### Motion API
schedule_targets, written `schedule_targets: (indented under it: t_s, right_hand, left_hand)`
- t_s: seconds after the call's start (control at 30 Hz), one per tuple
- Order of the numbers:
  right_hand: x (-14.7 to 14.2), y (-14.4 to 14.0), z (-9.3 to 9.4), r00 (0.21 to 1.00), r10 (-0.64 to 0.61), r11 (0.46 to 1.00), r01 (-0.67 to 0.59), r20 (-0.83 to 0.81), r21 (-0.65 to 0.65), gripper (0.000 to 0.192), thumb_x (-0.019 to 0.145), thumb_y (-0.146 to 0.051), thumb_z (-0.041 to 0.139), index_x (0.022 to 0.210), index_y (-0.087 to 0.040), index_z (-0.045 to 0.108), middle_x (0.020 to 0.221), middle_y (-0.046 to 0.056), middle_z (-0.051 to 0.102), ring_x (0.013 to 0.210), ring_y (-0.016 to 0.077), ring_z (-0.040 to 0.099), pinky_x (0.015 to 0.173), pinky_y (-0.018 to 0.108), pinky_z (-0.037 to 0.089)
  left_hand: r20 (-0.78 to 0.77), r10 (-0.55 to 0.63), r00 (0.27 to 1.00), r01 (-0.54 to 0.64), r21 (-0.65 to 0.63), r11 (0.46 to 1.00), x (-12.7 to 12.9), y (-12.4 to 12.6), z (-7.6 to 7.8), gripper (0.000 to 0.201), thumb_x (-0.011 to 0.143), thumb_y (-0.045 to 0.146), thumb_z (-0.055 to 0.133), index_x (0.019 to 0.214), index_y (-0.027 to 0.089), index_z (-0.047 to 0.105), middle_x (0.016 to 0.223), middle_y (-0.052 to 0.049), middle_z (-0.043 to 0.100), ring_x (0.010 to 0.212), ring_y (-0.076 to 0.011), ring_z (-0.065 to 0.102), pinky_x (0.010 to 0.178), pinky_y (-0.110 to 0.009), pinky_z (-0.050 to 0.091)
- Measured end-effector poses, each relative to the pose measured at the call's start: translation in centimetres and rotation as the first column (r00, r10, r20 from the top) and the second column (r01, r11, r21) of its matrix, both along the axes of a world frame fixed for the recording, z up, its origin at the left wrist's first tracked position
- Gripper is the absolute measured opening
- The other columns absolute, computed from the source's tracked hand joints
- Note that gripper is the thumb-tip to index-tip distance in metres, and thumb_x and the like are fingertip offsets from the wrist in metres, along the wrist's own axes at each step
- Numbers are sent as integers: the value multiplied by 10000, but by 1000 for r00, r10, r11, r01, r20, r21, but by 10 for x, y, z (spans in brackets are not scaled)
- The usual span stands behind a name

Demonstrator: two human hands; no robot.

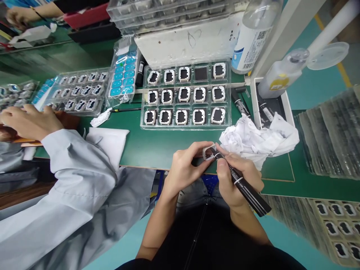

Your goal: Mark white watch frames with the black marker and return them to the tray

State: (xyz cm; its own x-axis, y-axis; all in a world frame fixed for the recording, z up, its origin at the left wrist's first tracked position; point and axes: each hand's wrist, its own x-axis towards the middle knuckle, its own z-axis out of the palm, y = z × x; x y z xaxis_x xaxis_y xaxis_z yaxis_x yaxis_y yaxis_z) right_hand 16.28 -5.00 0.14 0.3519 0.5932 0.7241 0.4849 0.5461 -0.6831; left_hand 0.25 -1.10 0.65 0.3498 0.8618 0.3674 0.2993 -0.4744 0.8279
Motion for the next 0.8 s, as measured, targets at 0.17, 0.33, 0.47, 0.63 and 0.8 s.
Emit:
schedule_targets:
  t_s: [0.17, 0.33, 0.47, 0.63, 0.8]
  right_hand:
    - [0, -1, 0, 1000, 17, 1000, -17, 8, -4, 222, 1012, -91, 818, 1154, -256, 779, 1003, 36, 891, 988, 340, 931, 766, 392, 822]
    - [1, -3, 0, 999, 29, 999, -30, -17, -40, 197, 1023, -92, 806, 1132, -251, 767, 1039, 47, 898, 1026, 327, 930, 822, 374, 814]
    - [3, -5, -1, 998, 34, 998, -37, -45, -59, 136, 1049, -142, 807, 1100, -260, 762, 1020, 30, 893, 1010, 326, 930, 778, 383, 812]
    - [5, -4, -4, 996, 35, 998, -38, -79, -45, 117, 1049, -163, 820, 1081, -259, 760, 950, 9, 872, 961, 322, 930, 771, 393, 815]
    - [4, -5, -7, 996, 56, 996, -61, -75, -66, 130, 1057, -160, 816, 1118, -262, 763, 968, 18, 880, 1015, 339, 930, 804, 429, 823]
  left_hand:
    - [-9, 5, 1000, -5, -28, 1000, -2, -1, -1, 386, 1061, 252, 897, 1431, 266, 788, 1248, -32, 925, 1046, -183, 930, 965, -255, 769]
    - [-1, 1, 1000, -1, -29, 1000, -3, 0, -3, 386, 1058, 257, 906, 1429, 273, 800, 1284, -26, 924, 1068, -186, 931, 1004, -257, 767]
    - [65, -28, 997, 33, -74, 997, -2, 4, -1, 392, 1029, 246, 932, 1400, 251, 805, 1248, -37, 928, 1073, -201, 936, 1010, -265, 775]
    - [116, -58, 992, 76, -166, 983, -3, 7, 2, 438, 988, 263, 961, 1394, 219, 801, 1187, -61, 934, 1064, -230, 941, 943, -275, 794]
    - [134, -71, 988, 96, -188, 977, -5, 9, 1, 432, 997, 291, 963, 1390, 221, 798, 1161, -61, 933, 1050, -232, 941, 950, -278, 791]
